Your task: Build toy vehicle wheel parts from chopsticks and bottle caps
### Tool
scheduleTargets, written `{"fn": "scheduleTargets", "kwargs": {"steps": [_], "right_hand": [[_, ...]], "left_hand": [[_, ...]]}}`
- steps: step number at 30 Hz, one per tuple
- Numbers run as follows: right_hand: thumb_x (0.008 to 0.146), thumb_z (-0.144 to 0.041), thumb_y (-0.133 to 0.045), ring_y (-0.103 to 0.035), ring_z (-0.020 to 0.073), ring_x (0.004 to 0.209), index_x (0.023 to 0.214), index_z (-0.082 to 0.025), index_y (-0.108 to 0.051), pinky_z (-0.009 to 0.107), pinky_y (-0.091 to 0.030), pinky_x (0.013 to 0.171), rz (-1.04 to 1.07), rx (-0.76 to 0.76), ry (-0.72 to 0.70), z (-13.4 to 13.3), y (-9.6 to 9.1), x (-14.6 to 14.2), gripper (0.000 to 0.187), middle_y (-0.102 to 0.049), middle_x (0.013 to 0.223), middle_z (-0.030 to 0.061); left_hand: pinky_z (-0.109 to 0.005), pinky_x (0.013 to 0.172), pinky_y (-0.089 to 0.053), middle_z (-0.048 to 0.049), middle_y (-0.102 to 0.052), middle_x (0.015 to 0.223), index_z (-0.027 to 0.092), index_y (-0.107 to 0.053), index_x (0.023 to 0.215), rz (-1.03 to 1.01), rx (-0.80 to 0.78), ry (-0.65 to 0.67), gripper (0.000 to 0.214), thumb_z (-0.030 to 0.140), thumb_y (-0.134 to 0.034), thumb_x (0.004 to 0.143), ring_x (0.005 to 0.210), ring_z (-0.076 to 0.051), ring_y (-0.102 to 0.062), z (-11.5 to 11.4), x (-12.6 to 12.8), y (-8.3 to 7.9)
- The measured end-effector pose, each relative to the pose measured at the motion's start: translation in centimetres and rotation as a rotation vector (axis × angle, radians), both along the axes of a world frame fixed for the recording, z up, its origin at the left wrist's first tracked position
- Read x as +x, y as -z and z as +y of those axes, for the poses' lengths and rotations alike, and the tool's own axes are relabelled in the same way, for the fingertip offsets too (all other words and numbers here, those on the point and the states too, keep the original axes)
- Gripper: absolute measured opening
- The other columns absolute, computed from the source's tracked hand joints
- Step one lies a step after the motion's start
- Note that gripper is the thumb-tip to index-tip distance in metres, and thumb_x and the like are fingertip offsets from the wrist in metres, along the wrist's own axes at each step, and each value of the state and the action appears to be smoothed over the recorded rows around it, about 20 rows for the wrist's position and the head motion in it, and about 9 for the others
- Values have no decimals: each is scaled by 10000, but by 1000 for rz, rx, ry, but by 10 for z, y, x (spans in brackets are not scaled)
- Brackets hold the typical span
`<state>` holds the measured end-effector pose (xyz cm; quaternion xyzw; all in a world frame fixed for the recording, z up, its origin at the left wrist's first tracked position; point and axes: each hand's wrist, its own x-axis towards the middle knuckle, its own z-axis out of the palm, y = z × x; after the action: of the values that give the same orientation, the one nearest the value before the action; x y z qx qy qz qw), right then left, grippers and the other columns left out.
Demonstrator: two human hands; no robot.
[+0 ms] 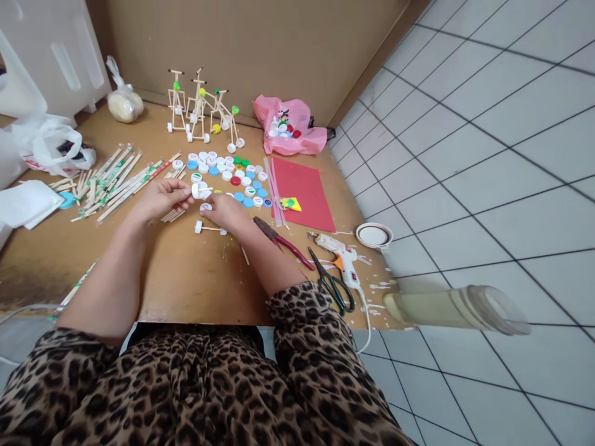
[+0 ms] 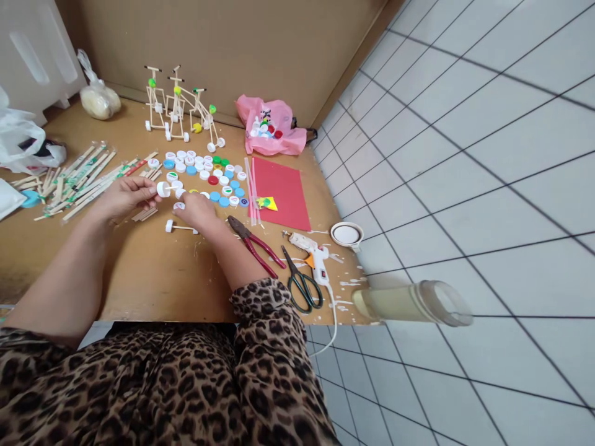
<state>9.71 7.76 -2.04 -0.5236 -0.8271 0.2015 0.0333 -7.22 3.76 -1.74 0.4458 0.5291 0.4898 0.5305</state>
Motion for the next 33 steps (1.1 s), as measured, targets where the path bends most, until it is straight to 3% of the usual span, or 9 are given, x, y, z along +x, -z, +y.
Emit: {"fn": "scheduleTargets", "kwargs": {"steps": [4,8,14,17,23,28,33], "right_hand": [[887,-252,-676,-692,331,1092,1065,-163,-742,375,-506,847,-12,11,19,0,1,-5,210,-757,1173,176],[905,-272,-637,-677,318,1113,1086,-153,-723,379,-495,876,25,50,60,2,-2,10,233,-734,1195,172],[845,-173,-654,-657,273,1061,1085,-207,-711,430,-502,956,404,213,117,-11,11,59,249,-726,1143,106],[825,-168,-676,-656,255,1032,1076,-248,-718,442,-529,958,592,217,125,-24,22,72,267,-716,1136,76],[816,-228,-719,-685,220,1015,1118,-253,-706,440,-562,994,913,108,197,-35,32,72,303,-731,1158,67],[779,-305,-752,-706,201,1022,1071,-238,-681,415,-584,982,1092,-74,240,-29,40,71,308,-748,1096,64],[733,-350,-790,-718,192,967,1034,-235,-682,411,-597,960,1176,-138,245,-28,46,73,341,-749,1003,42]], "left_hand": [[-186,463,-429,-3,-666,565,172,-652,629,-110,-10,100,289,311,-903,591,467,-83,-555,-3,-1,-1],[-196,457,-412,-1,-649,556,182,-652,643,-103,-36,132,316,364,-907,605,469,-95,-548,-3,0,-1],[-221,494,-376,30,-595,526,196,-603,611,203,-44,-45,218,249,-790,710,441,-88,-462,1,11,4],[-246,515,-349,48,-540,486,207,-621,603,406,-7,-114,153,219,-734,706,471,-114,-440,1,16,9],[-282,642,-417,-6,-685,639,218,-697,637,664,92,-92,65,236,-731,689,652,-190,-586,2,15,20],[-286,696,-453,-28,-739,723,220,-718,654,700,72,-72,58,232,-714,710,694,-198,-624,4,12,24],[-290,688,-451,-39,-740,737,214,-739,697,767,54,-50,73,272,-711,732,700,-201,-621,4,13,25]]}}
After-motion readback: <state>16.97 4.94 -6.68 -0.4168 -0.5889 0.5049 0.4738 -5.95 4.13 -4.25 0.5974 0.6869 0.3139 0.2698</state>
